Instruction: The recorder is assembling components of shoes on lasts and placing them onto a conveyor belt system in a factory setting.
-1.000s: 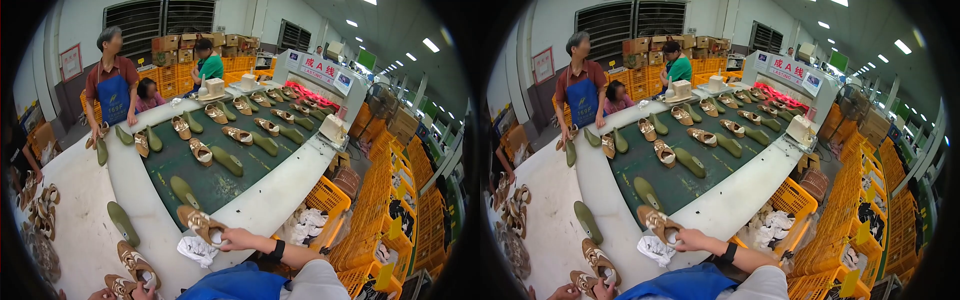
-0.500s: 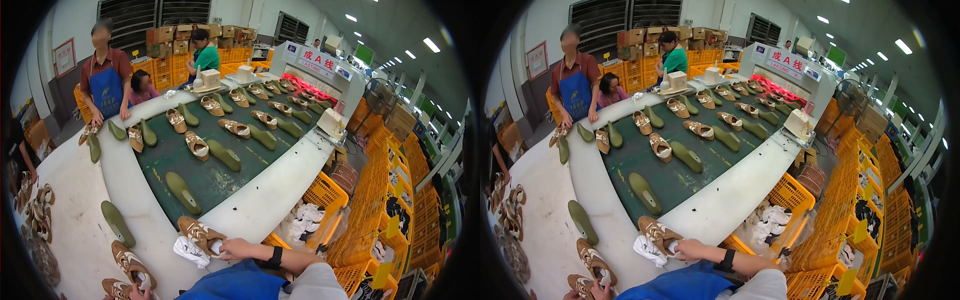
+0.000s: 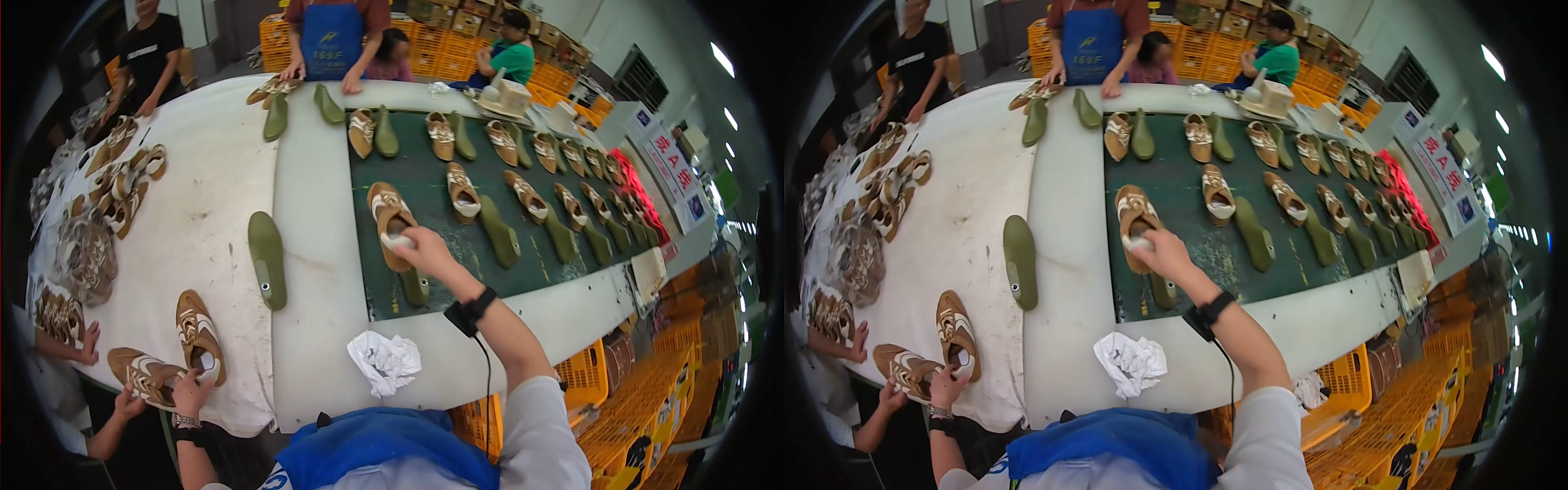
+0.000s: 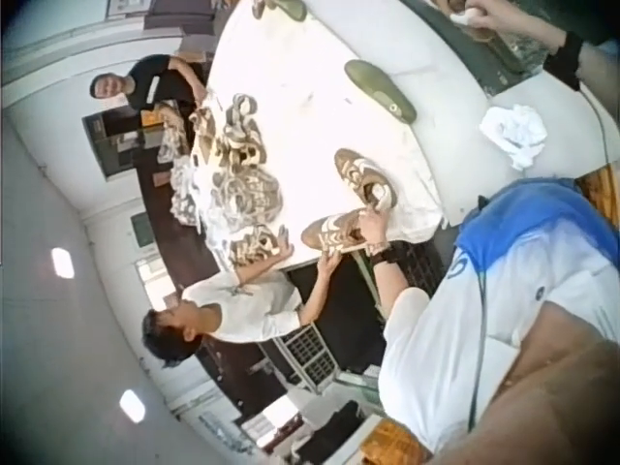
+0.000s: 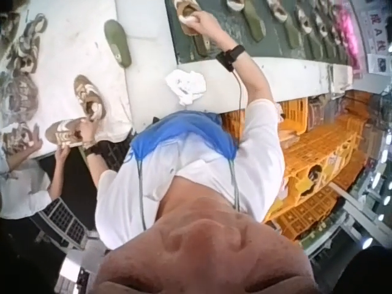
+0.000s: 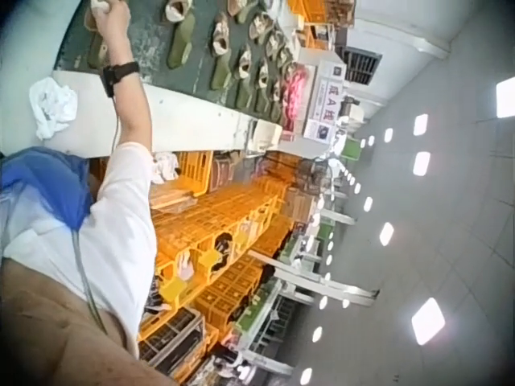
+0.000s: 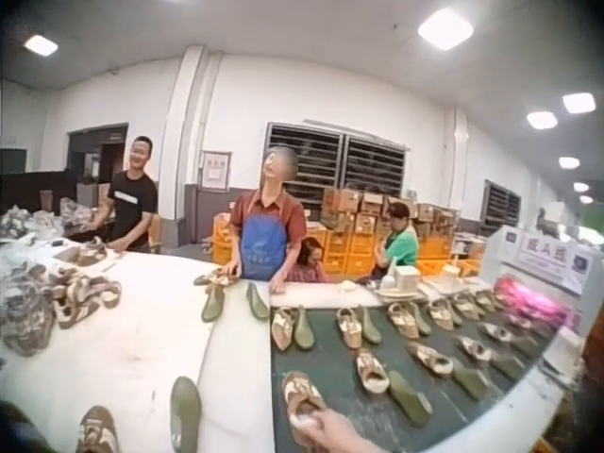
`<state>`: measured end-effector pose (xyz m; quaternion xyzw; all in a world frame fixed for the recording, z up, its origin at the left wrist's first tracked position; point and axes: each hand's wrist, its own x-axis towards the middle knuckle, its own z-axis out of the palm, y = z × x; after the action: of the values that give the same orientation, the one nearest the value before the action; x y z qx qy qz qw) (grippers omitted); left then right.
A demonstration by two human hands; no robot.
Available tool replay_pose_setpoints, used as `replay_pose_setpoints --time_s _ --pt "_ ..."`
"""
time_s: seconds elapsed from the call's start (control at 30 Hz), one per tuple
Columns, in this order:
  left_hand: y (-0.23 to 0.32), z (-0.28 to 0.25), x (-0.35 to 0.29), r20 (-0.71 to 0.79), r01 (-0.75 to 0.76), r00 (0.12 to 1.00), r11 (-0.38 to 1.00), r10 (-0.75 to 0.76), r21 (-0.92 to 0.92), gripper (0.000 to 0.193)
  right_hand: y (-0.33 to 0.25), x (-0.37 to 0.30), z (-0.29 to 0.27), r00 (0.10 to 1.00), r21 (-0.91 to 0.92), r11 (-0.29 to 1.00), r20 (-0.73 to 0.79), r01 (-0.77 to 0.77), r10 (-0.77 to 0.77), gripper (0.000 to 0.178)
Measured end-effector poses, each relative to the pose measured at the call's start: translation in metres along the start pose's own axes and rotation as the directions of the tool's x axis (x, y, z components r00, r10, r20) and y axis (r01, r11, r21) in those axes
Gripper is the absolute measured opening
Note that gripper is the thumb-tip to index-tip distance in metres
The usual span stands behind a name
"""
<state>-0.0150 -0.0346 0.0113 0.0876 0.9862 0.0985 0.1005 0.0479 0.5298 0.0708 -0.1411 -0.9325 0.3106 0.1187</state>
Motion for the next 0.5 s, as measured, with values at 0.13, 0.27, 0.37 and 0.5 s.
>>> replay_pose_setpoints --time_s 0.13,0.27,0.37,0.5 --pt "-0.012 -0.010 -0.010 0.039 0.226 0.972 0.966 -0.232 0.125 0.049 0.037 0.075 0.065 0.994 -0.101 0.989 -0.012 -0.111 0.110 0.035" --pt "-0.025 -0.024 -0.041 -0.182 0.534 0.841 0.836 -0.510 0.125 0.049 0.068 0.082 0.119 0.967 -0.206 0.962 0.144 -0.180 0.212 0.064" --pt "-0.013 -0.037 -0.066 -0.395 0.426 0.851 0.895 -0.345 0.136 0.046 0.075 0.058 0.109 0.995 -0.151 0.988 0.091 0.045 -0.032 0.054" --pt "0.035 -0.036 -0.058 -0.365 0.148 0.892 0.935 -0.267 -0.323 0.039 0.039 -0.009 0.058 0.980 0.056 0.996 0.184 0.072 -0.082 0.037"
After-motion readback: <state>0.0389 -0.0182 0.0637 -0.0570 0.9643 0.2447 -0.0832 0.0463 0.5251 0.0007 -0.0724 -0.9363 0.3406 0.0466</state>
